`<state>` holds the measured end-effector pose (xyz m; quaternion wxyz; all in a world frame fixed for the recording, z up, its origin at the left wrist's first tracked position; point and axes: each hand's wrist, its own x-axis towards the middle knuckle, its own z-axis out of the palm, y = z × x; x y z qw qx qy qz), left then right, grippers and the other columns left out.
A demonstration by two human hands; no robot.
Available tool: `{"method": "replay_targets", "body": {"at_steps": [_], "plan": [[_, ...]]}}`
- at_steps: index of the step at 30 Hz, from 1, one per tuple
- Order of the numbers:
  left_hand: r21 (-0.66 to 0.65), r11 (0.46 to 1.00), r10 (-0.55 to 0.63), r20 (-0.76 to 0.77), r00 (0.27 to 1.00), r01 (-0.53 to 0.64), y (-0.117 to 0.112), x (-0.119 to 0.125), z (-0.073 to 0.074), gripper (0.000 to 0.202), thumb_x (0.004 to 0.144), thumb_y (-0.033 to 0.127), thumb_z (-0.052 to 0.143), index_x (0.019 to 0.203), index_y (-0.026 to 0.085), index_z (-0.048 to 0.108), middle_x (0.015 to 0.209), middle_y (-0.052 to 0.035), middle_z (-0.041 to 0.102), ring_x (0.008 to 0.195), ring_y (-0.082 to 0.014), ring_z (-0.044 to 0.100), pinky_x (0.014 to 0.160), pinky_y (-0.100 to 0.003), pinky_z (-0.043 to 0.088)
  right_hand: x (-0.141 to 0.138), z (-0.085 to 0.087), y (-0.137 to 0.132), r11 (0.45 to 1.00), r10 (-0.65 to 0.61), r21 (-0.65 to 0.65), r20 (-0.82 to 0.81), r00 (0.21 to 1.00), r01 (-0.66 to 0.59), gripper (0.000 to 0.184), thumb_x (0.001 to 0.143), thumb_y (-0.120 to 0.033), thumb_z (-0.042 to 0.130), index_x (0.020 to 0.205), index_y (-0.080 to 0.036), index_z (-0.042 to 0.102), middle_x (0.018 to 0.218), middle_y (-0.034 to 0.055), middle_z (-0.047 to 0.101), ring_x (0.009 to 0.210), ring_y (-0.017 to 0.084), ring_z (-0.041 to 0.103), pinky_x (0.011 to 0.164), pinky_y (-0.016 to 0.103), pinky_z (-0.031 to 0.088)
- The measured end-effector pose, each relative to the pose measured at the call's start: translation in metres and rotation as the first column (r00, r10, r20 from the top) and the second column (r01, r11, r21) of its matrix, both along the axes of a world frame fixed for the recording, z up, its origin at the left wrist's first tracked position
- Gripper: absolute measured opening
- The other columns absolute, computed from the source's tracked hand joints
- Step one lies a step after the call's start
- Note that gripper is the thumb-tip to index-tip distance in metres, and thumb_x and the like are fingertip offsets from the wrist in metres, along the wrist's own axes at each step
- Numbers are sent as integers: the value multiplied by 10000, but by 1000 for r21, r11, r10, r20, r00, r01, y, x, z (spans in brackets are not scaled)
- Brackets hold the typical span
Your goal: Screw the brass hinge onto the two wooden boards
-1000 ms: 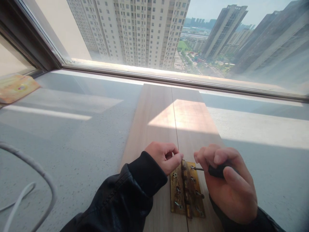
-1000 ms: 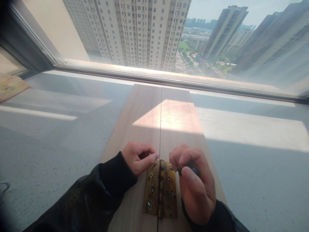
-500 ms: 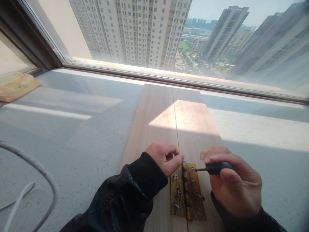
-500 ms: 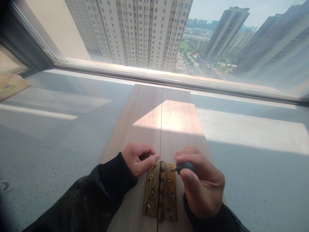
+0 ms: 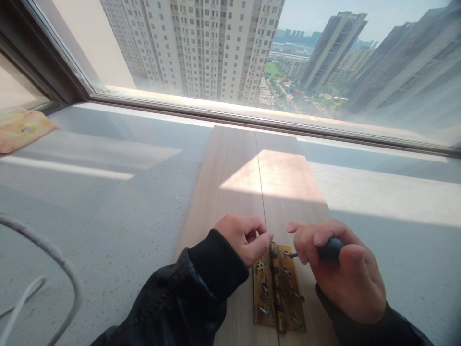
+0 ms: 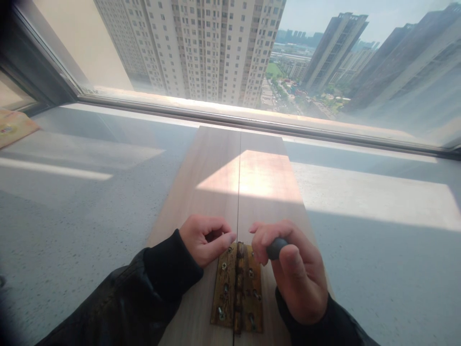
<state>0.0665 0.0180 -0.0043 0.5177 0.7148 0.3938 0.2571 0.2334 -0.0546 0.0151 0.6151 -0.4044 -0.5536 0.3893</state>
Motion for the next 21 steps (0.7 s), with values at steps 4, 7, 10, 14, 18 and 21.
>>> {"method": "replay_targets", "body": {"at_steps": [4, 7, 10, 14, 18, 21], "plan": [[5, 1000, 4, 1, 1000, -4, -1, -1, 3, 296, 766, 401, 545, 641, 153, 648, 468, 55, 418, 455, -76, 348, 486, -227, 273, 7, -4, -2, 998, -41, 42, 96, 995, 38, 382, 969, -498, 418, 887, -220, 667, 798, 35, 577, 817, 185, 571, 889, 410, 447], [8, 1000, 12, 1, 1000, -12, -1, -1, 4, 289, 769, 393, 549, 649, 153, 657, 477, 53, 425, 462, -75, 353, 491, -226, 273, 8, -7, -2, 995, -85, 68, 142, 986, 76, 367, 932, -508, 496, 907, -208, 706, 867, 74, 583, 869, 218, 573, 812, 420, 477], [10, 1000, 12, 0, 1000, -12, 0, -1, 1, 293, 753, 402, 550, 634, 155, 654, 462, 51, 428, 447, -77, 352, 477, -227, 269, 7, -8, -2, 990, -101, 107, 113, 988, 89, 329, 916, -499, 536, 957, -218, 702, 767, 49, 573, 792, 203, 571, 803, 434, 492], [6, 1000, 16, 0, 1000, -16, 1, 1, -2, 306, 752, 416, 547, 629, 157, 652, 453, 48, 438, 435, -79, 356, 463, -225, 265, 11, -7, -5, 994, -88, 83, 137, 987, 77, 353, 925, -509, 513, 933, -209, 701, 756, 61, 603, 818, 219, 592, 819, 444, 494], [2, 1000, 8, 11, 1000, -8, 0, 1, 0, 290, 745, 402, 554, 625, 157, 651, 457, 48, 440, 439, -76, 362, 466, -220, 264, 10, -5, -6, 1000, 4, -20, 107, 994, -2, 391, 929, -541, 480, 906, -208, 683, 712, 44, 565, 758, 202, 558, 796, 426, 479], [0, 1000, 9, 10, 1000, -9, -1, 0, 1, 278, 753, 388, 560, 634, 155, 654, 464, 49, 436, 448, -75, 364, 473, -218, 268, 2, -2, -4, 990, 92, -97, -59, 994, -97, 440, 949, -587, 388, 797, -226, 589, 655, -2, 454, 660, 155, 458, 677, 334, 432]]}}
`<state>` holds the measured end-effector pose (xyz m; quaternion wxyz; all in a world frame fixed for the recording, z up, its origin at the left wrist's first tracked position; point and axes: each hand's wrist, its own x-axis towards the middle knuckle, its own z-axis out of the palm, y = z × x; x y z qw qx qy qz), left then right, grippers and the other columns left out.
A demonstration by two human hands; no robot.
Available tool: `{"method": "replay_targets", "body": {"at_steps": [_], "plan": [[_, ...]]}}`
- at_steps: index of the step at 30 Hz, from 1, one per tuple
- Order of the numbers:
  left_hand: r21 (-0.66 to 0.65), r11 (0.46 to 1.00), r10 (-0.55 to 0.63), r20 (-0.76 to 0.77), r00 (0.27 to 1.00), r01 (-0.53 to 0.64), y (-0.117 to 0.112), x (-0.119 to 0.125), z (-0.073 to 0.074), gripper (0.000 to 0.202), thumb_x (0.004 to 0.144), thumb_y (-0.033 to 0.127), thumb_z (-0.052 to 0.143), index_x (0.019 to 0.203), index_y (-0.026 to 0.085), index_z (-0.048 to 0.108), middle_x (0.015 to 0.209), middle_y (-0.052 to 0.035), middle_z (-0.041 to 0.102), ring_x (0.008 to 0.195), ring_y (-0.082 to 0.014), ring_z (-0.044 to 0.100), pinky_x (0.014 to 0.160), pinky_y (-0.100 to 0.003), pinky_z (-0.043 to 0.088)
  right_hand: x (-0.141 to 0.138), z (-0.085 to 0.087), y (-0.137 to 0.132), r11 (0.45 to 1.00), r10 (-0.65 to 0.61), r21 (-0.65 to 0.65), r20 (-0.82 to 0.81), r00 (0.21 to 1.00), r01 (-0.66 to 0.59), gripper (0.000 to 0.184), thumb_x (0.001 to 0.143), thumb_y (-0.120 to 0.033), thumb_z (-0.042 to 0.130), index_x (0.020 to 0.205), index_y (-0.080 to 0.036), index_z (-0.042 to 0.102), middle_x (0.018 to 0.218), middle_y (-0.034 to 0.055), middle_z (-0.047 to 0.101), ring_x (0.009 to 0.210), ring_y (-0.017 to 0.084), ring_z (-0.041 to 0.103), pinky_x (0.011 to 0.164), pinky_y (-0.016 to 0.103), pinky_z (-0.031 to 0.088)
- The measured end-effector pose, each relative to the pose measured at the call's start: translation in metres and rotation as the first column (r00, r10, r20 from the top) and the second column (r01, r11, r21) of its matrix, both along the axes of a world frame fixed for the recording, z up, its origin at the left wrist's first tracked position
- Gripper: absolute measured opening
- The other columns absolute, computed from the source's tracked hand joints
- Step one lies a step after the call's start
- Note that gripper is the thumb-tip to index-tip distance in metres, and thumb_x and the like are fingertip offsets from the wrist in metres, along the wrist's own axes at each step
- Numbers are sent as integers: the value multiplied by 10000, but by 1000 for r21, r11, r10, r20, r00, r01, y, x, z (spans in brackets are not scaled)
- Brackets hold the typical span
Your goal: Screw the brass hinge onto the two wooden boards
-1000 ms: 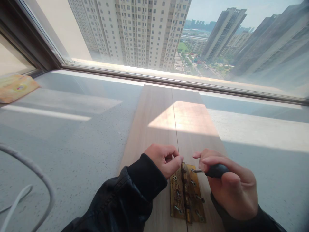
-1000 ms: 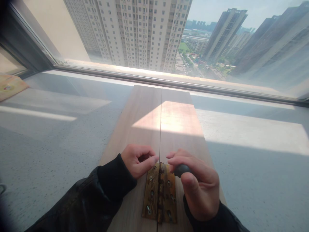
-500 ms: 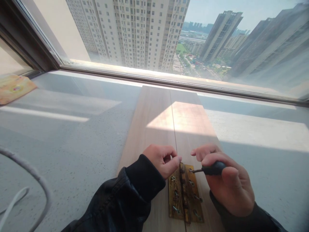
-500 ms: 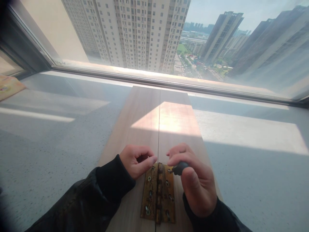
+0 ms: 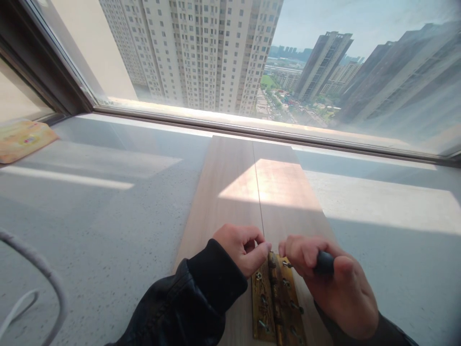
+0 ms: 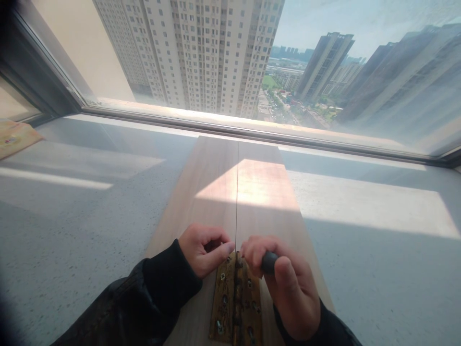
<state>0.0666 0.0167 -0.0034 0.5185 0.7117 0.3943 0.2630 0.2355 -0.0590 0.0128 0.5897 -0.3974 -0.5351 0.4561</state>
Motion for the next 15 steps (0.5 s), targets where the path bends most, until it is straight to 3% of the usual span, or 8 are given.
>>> {"method": "replay_targets", "body": {"at_steps": [3, 6, 10, 15], "plan": [[-2, 1000, -1, -8, 1000, 0, 0, 0, 0, 278, 753, 391, 564, 641, 155, 659, 463, 50, 438, 446, -76, 368, 470, -218, 270, -6, 4, 0, 995, 95, -23, -66, 993, -97, 460, 991, -511, 295, 681, -216, 465, 610, -15, 374, 630, 143, 386, 602, 298, 360], [4, 1000, 0, -15, 1000, 0, 1, 0, -1, 285, 752, 400, 562, 640, 156, 658, 462, 51, 434, 446, -76, 362, 469, -221, 266, -7, 5, -4, 992, 123, 8, 9, 992, -123, 445, 965, -549, 350, 688, -217, 455, 631, -18, 388, 649, 147, 381, 617, 311, 347], [16, 1000, 3, -17, 1000, -3, 0, 0, 0, 300, 761, 408, 557, 633, 154, 652, 463, 54, 419, 453, -75, 350, 477, -224, 265, -3, 1, -4, 999, 54, -3, -14, 998, -54, 311, 919, -551, 471, 849, -251, 518, 678, -24, 418, 662, 151, 381, 631, 316, 341], [38, 999, 0, -7, 1000, 0, -1, -1, 3, 289, 786, 381, 560, 644, 146, 651, 481, 56, 421, 475, -72, 348, 501, -226, 277, 4, -4, 6, 977, -123, 183, 84, 989, 106, 267, 881, -469, 583, 854, -223, 682, 831, 29, 538, 817, 173, 515, 699, 334, 414]]}}
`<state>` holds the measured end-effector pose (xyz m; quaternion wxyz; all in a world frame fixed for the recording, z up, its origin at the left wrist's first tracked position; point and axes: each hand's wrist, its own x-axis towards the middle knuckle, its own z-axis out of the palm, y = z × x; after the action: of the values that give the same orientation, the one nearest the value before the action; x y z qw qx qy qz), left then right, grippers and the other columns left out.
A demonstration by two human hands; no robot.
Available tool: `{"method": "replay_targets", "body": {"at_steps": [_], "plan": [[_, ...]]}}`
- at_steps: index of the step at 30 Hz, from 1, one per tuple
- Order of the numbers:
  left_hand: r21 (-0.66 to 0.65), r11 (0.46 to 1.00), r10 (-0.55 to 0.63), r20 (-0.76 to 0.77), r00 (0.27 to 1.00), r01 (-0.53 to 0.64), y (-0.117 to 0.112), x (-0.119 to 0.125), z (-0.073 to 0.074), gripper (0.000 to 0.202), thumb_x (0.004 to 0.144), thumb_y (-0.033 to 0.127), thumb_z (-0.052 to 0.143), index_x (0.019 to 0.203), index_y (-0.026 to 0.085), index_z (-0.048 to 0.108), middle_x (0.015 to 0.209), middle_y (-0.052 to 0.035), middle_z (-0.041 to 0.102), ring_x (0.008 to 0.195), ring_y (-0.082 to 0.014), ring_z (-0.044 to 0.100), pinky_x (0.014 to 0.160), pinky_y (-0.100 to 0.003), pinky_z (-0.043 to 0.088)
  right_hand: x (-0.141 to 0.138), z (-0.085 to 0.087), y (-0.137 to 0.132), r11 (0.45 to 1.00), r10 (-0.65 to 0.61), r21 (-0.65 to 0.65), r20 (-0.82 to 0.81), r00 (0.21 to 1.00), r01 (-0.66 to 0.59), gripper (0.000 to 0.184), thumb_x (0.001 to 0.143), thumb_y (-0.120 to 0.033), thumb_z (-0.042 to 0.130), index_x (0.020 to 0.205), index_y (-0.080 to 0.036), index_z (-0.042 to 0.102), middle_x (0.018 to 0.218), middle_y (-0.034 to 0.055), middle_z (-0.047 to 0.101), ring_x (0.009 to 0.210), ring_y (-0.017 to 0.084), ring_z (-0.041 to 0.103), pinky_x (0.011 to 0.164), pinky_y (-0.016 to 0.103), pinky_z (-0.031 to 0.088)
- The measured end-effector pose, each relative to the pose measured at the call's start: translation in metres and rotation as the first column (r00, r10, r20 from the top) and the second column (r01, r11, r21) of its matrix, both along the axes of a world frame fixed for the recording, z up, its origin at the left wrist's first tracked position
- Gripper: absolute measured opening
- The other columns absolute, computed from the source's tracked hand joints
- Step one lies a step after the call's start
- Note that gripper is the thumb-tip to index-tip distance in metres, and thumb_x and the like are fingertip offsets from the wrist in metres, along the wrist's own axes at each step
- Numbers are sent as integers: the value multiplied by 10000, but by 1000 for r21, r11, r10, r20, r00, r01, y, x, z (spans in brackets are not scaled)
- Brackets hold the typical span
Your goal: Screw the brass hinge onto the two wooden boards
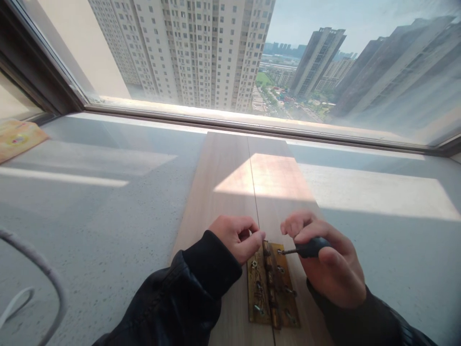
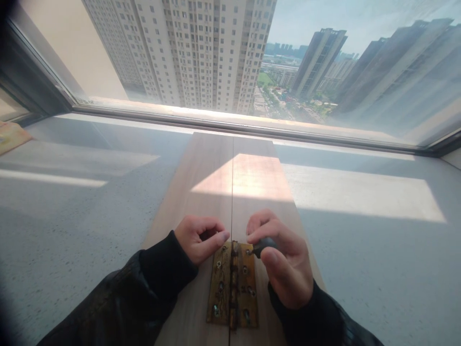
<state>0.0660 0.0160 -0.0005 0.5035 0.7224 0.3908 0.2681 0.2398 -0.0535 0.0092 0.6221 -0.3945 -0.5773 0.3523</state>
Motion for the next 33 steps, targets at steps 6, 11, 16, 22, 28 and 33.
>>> {"method": "replay_targets", "body": {"at_steps": [6, 11, 16, 22, 28, 33], "plan": [[25, 1000, 0, 20, 1000, 0, 0, 0, -3, 280, 799, 361, 572, 641, 143, 653, 478, 61, 421, 469, -65, 354, 490, -215, 279, -1, -1, 1, 998, -24, 56, -12, 1000, 25, 201, 911, -407, 587, 1000, -251, 679, 794, 24, 637, 792, 175, 567, 753, 359, 461], [150, 988, -63, 102, 993, 48, 0, 2, -8, 241, 788, 331, 598, 658, 146, 682, 468, 50, 460, 448, -69, 384, 479, -214, 309, 0, 0, -3, 998, 57, 8, 16, 998, -57, 216, 920, -411, 572, 973, -237, 688, 769, 34, 641, 801, 190, 584, 727, 361, 454], [418, 890, -254, 117, 960, 184, -8, 6, -6, 121, 717, 320, 754, 764, 209, 743, 694, 4, 674, 689, -134, 539, 707, -294, 397, -3, 3, -1, 994, 89, -59, -57, 994, -92, 348, 981, -431, 428, 854, -212, 666, 665, 22, 564, 689, 170, 532, 639, 339, 408], [583, 769, -286, -55, 957, 263, -18, 7, -2, 209, 697, 388, 814, 822, 245, 728, 810, 12, 696, 749, -165, 508, 674, -325, 282, -16, 4, -1, 993, 85, -66, -134, 987, -95, 464, 1013, -407, 289, 732, -217, 605, 606, 18, 479, 642, 163, 454, 605, 327, 370], [632, 741, -231, -78, 970, 227, -17, 11, -8, 120, 685, 295, 804, 774, 266, 729, 764, 40, 713, 729, -156, 524, 657, -314, 285, -8, 2, 4, 1000, 24, -7, -83, 996, -25, 577, 925, -668, 338, 660, -218, 583, 587, 5, 447, 634, 165, 456, 606, 334, 388], [576, 817, -45, 26, 999, 21, -10, 11, -10, 152, 719, 296, 738, 611, 200, 691, 566, 11, 633, 602, -135, 506, 622, -301, 340, -4, -4, 1, 989, -121, 85, -28, 992, 123, 235, 880, -436, 608, 915, -229, 713, 749, 17, 550, 684, 164, 524, 613, 345, 397]]}}
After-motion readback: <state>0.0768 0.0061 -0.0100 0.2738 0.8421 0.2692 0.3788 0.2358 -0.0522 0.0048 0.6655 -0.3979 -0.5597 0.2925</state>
